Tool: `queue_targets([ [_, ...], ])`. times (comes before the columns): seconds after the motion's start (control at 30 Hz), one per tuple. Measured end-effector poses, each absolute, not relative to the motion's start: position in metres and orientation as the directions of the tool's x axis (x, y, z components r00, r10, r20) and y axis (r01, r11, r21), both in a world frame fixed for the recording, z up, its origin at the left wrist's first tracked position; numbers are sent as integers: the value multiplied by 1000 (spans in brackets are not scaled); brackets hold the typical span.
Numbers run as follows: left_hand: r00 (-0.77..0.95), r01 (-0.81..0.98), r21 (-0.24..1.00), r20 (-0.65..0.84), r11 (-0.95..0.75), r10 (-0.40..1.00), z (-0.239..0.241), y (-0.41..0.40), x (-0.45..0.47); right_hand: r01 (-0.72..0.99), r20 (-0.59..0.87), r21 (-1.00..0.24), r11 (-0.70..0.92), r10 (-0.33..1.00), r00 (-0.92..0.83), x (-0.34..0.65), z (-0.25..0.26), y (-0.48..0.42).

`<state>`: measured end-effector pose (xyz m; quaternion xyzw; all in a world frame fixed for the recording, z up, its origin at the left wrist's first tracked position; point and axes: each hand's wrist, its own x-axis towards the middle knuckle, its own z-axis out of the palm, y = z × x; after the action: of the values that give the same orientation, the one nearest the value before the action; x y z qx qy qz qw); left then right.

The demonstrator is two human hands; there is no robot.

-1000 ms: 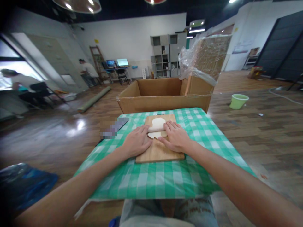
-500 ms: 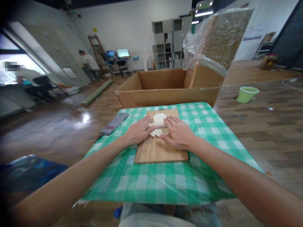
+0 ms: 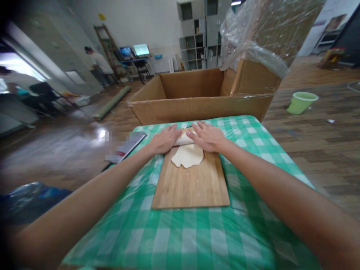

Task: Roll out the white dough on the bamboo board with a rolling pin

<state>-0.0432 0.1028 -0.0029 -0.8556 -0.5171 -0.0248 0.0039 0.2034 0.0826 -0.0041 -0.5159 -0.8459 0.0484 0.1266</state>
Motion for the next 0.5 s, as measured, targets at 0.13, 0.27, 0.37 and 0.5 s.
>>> queue_targets([
  [0.13, 544, 838, -69, 60, -541, 837, -4, 131, -43, 890, 159, -221, 400, 915, -371, 201, -8, 111],
  [0.27, 511, 859, -54, 86, -508, 855, -4, 137, -41, 904, 168, -129, 408, 907, -386, 200, -3, 114],
  [0.37, 545, 838, -109, 93, -535, 834, -5, 125, -42, 904, 142, -128, 408, 910, -390, 198, 1, 96],
  [0.5, 552, 834, -105, 120, -542, 825, -3, 99, -43, 922, 151, -143, 360, 929, -339, 195, 5, 57],
])
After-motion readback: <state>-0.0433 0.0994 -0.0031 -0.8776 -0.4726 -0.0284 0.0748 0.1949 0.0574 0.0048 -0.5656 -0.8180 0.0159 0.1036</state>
